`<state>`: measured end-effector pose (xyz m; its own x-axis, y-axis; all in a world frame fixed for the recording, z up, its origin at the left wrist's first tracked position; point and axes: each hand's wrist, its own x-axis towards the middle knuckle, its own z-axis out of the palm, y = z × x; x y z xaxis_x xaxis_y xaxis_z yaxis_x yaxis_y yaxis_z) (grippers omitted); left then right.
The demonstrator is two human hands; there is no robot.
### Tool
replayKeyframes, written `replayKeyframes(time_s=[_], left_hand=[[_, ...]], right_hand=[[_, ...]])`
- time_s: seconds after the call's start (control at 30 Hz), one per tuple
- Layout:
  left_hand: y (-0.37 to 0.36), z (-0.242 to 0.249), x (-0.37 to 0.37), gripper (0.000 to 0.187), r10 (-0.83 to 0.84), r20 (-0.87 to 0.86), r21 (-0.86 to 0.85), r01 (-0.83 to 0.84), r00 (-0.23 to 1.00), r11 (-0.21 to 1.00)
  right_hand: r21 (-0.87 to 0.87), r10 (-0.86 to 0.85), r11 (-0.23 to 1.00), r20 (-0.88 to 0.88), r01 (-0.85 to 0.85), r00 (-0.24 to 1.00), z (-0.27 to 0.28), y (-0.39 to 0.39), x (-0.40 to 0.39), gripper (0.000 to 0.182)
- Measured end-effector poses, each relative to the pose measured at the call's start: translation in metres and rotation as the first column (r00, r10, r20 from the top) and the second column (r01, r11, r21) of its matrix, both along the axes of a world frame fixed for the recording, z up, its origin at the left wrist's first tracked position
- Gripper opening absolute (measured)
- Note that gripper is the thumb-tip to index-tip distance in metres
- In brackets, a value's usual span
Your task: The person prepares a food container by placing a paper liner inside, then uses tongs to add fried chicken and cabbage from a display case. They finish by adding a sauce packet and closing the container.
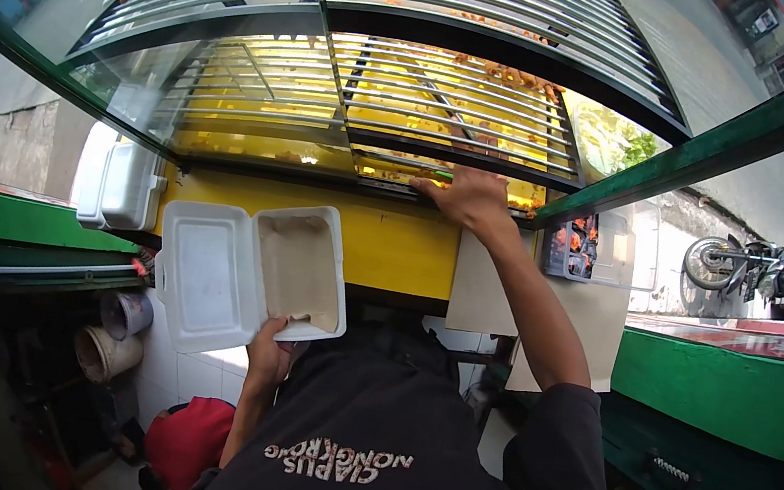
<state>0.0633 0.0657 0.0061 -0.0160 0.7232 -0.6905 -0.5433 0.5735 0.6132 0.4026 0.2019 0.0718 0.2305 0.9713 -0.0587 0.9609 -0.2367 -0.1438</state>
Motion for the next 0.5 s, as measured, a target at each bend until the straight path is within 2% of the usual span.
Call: replayKeyframes(time_s=[0.07,0.1,0.13,0.2,0.23,0.27,0.3,0.33,0.37,0.43,0.47,0.5], left_hand=[[0.001,-0.004,-0.005,0.044,0.001,0.018,0.007,-0.001,1.0,1.0],[0.002,0.0,-0.004,0.043,0.006,0.033,0.018,-0.007,0.999,1.0],[0.004,0.005,-0.002,0.042,0.012,0.049,0.029,-0.013,0.999,0.999],[0.007,0.015,0.002,0.041,0.001,0.04,0.022,-0.002,0.999,1.0],[0.009,0.017,0.003,0.041,-0.001,0.032,0.015,0.001,0.999,1.0],[0.009,0.016,0.003,0.041,-0.004,0.031,0.013,0.003,1.0,1.0],[0.009,0.012,0.003,0.04,-0.014,0.034,0.021,0.013,0.999,1.0],[0.01,0.008,0.003,0.04,-0.024,0.038,0.027,0.023,0.999,0.999],[0.011,0.005,0.002,0.04,-0.026,0.035,0.023,0.025,0.999,0.999],[0.014,0.001,0.003,0.041,-0.033,0.032,0.01,0.032,0.999,0.999],[0.015,0.004,0.004,0.041,-0.032,0.033,0.003,0.032,0.999,0.999],[0.018,0.011,0.006,0.041,-0.04,0.028,-0.002,0.04,0.999,0.999]], right_hand=[[-0.297,0.055,0.952,-0.092,-0.08,0.994,0.004,0.013,0.012,0.093],[0.053,0.137,0.989,0.077,-0.141,0.988,-0.006,0.008,0.009,0.088],[0.054,0.129,0.99,0.075,-0.133,0.989,-0.01,0.008,0.014,0.088],[0.195,0.216,0.953,0.098,-0.232,0.971,-0.007,0.01,0.022,0.081],[0.378,0.252,0.877,0.165,-0.297,0.954,-0.006,0.009,0.019,0.072],[0.377,0.25,0.878,0.163,-0.294,0.954,-0.002,0.008,0.018,0.072],[0.082,0.152,0.984,0.051,-0.156,0.987,0.015,0.007,0.01,0.066],[-0.235,0.021,0.972,-0.025,-0.026,0.999,0.024,0.004,0.005,0.061],[-0.239,0.019,0.971,-0.027,-0.025,0.999,0.023,-0.003,0.004,0.061],[-0.037,0.046,0.998,-0.074,-0.049,0.996,0.02,-0.029,0.004,0.049],[-0.044,0.046,0.998,-0.074,-0.049,0.996,0.023,-0.043,0.003,0.049],[0.042,0.068,0.997,-0.139,-0.063,0.988,0.032,-0.059,0.002,0.046]])
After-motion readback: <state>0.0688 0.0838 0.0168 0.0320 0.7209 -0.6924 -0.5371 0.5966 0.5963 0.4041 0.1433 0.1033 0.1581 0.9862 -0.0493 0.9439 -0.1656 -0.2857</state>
